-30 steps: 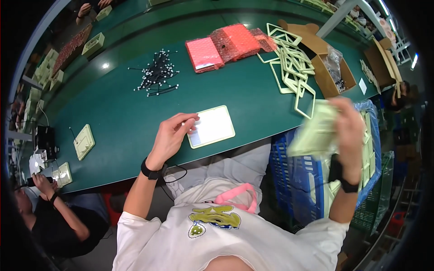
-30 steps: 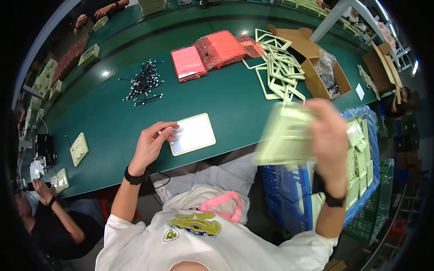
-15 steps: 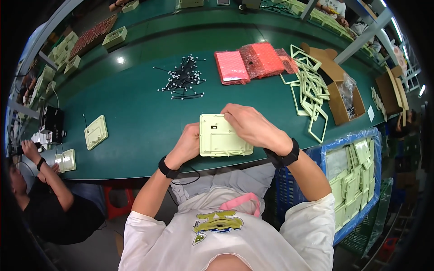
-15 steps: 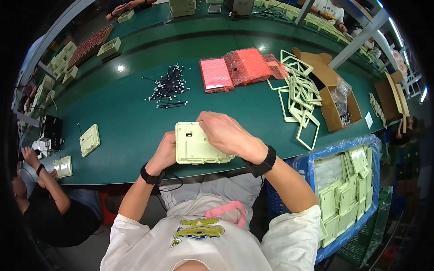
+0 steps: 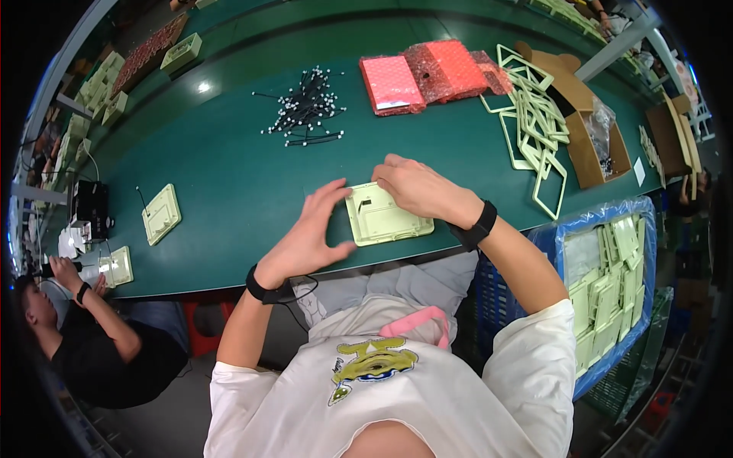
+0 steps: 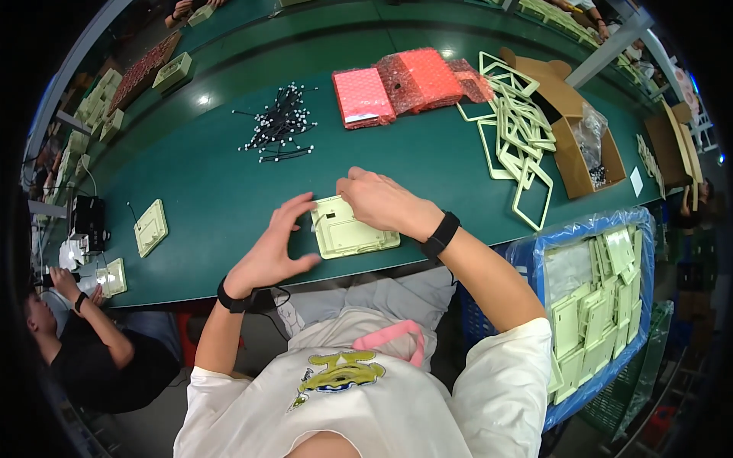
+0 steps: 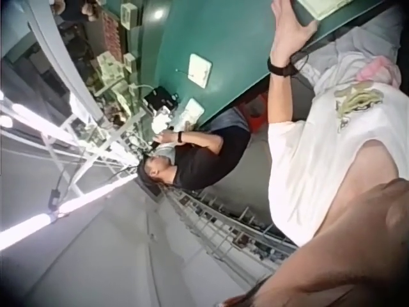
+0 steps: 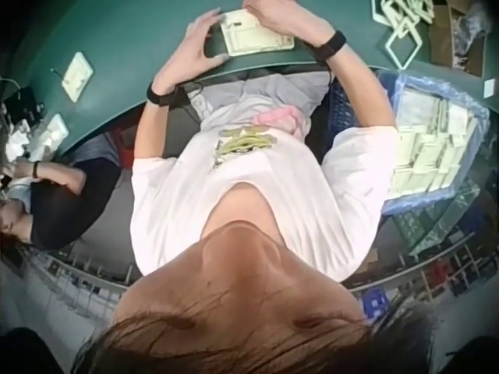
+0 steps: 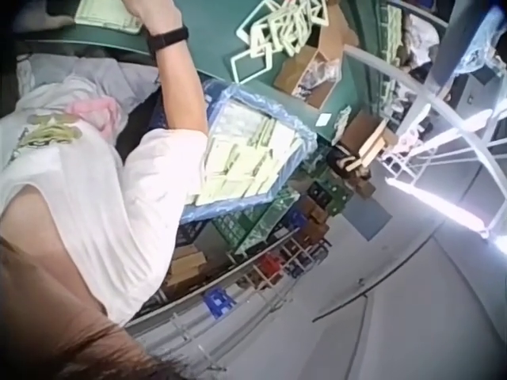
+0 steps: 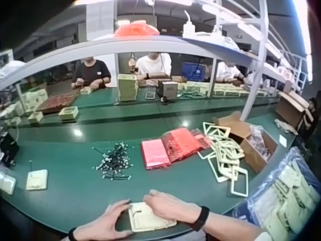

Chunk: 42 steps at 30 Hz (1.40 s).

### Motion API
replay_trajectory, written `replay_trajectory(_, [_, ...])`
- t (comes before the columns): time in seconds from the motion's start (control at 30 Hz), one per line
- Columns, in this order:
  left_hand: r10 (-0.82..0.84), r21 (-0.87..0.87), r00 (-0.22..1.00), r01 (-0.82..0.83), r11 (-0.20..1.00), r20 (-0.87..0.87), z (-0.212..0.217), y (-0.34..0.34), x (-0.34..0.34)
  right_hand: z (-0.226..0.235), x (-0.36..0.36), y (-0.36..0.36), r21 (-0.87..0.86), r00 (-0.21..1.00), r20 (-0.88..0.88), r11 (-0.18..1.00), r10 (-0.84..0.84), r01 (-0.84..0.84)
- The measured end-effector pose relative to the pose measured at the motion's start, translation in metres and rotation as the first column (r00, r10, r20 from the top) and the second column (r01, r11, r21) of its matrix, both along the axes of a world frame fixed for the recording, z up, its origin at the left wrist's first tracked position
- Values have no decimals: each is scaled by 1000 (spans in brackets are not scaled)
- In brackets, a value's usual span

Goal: The person picks up two white panels and places them into two green frames, inserts a black wire into each panel, and snaps a green cover onto each frame before repeating the process.

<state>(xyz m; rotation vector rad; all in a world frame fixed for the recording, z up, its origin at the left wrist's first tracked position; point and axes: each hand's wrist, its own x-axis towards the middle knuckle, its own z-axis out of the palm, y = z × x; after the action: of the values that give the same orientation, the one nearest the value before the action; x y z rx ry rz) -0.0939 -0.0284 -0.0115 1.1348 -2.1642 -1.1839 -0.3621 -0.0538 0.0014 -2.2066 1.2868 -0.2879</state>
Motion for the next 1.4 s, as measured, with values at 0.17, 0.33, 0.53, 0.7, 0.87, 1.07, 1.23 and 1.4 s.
replay_trajectory(0.17, [-76,-275,984,119,954,160,-6,10,-15,8,-8,13,-148,997,-62,988,41,-50])
replay_trajectory(0.33, [-93,-271,969,155,950,229,-3,11,-18,20,-38,46,-182,982,-129,970,136,-159])
replay_trajectory(0.53, [-109,-281,949,196,940,297,0,12,-22,20,-40,54,-99,954,-247,975,169,-199])
replay_trajectory(0.7, [-116,-298,937,219,929,329,2,9,-26,16,-41,54,-116,957,-243,975,159,-191])
replay_trajectory(0.87, [-56,-405,961,166,899,270,-6,11,-34,21,-36,49,-128,948,-262,967,182,-221])
replay_trajectory(1.07, [-75,-298,971,142,944,227,-8,10,-31,30,-33,46,-181,933,-266,938,243,-296])
replay_trajectory(1.23, [-6,-348,989,57,936,145,-13,24,2,34,-3,39,-154,930,-257,939,263,-308])
replay_trajectory(1.4, [449,-455,889,-366,812,87,8,9,120,41,60,5,-267,935,-184,900,304,-345])
